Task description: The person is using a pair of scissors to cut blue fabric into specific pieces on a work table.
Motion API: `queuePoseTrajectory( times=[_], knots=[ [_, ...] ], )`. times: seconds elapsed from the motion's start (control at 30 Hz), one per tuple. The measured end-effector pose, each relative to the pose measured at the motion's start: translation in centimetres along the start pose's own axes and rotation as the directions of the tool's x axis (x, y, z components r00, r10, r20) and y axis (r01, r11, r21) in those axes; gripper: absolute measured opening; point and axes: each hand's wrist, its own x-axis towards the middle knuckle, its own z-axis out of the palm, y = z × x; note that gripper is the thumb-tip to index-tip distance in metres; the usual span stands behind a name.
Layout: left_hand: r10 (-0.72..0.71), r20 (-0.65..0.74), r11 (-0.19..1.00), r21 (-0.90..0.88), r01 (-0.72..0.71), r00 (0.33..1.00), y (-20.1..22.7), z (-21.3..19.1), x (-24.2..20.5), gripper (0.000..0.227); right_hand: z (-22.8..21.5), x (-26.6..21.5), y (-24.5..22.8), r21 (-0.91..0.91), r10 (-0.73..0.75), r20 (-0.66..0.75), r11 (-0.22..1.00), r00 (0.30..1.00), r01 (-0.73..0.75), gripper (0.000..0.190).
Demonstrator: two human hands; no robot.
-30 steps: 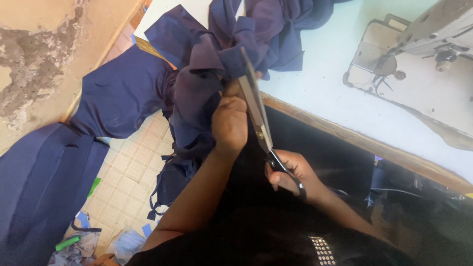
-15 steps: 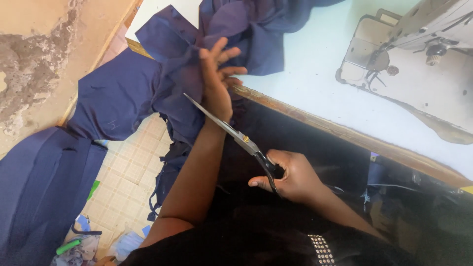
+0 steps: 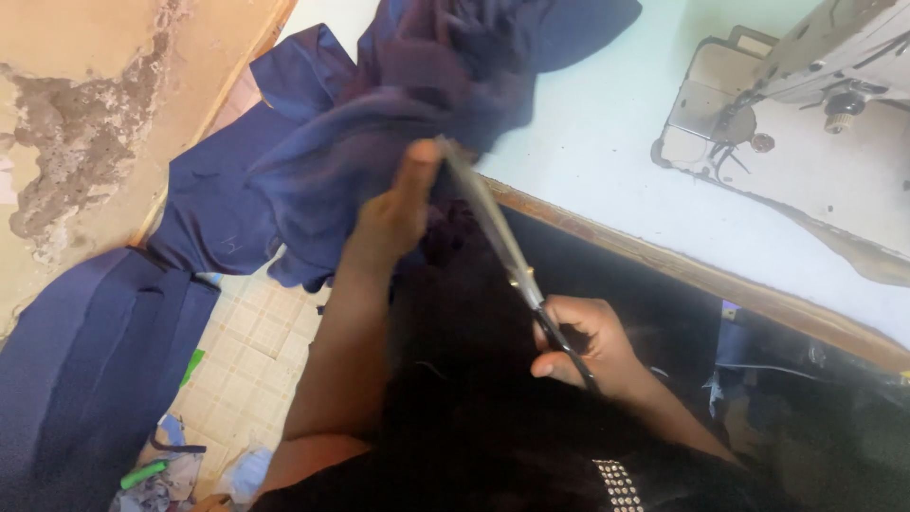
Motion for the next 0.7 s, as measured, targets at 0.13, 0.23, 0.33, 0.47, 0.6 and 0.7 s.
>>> queuePoseTrajectory(
  times=[0.13,0.23,0.33,0.47,0.6,0.7],
  knots=[
    [-0.204,-0.294,0.870,-0.491,0.036,0.934,1.3,-2.2,6.5,0.046,0.1,0.2,-2.1,0.076,-0.142,-0.064,0.986,0.988,0.147,0.041],
    [-0.771,0.017,-0.094,-0.992,-0.087,0.637,-1.0,-9.3,10.5,0.045,-0.1,-0.5,-2.0,0.035,-0.153,-0.118,0.987,0.981,0.158,0.039],
    [-0.794,0.249,-0.446,-0.858,-0.253,0.554,-0.1,-12.0,10.6,0.050,-0.5,-0.5,-1.3,0.014,-0.115,-0.140,0.993,0.983,0.118,0.038],
    [-0.758,0.021,-0.250,-0.932,-0.261,0.651,2.8,-12.3,8.2,0.045,0.2,-0.3,-0.9,0.061,-0.037,-0.067,0.997,0.997,0.041,0.039],
    [-0.713,0.143,-0.438,-0.856,-0.276,0.686,8.6,-12.6,8.0,0.037,1.3,0.3,-0.9,0.120,-0.003,0.025,0.993,1.000,0.000,0.040],
    [-0.631,0.235,-0.611,-0.737,-0.288,0.739,11.9,-12.3,8.2,0.041,1.3,0.4,-1.0,0.120,0.004,0.070,0.993,0.998,-0.012,0.039]
  ],
)
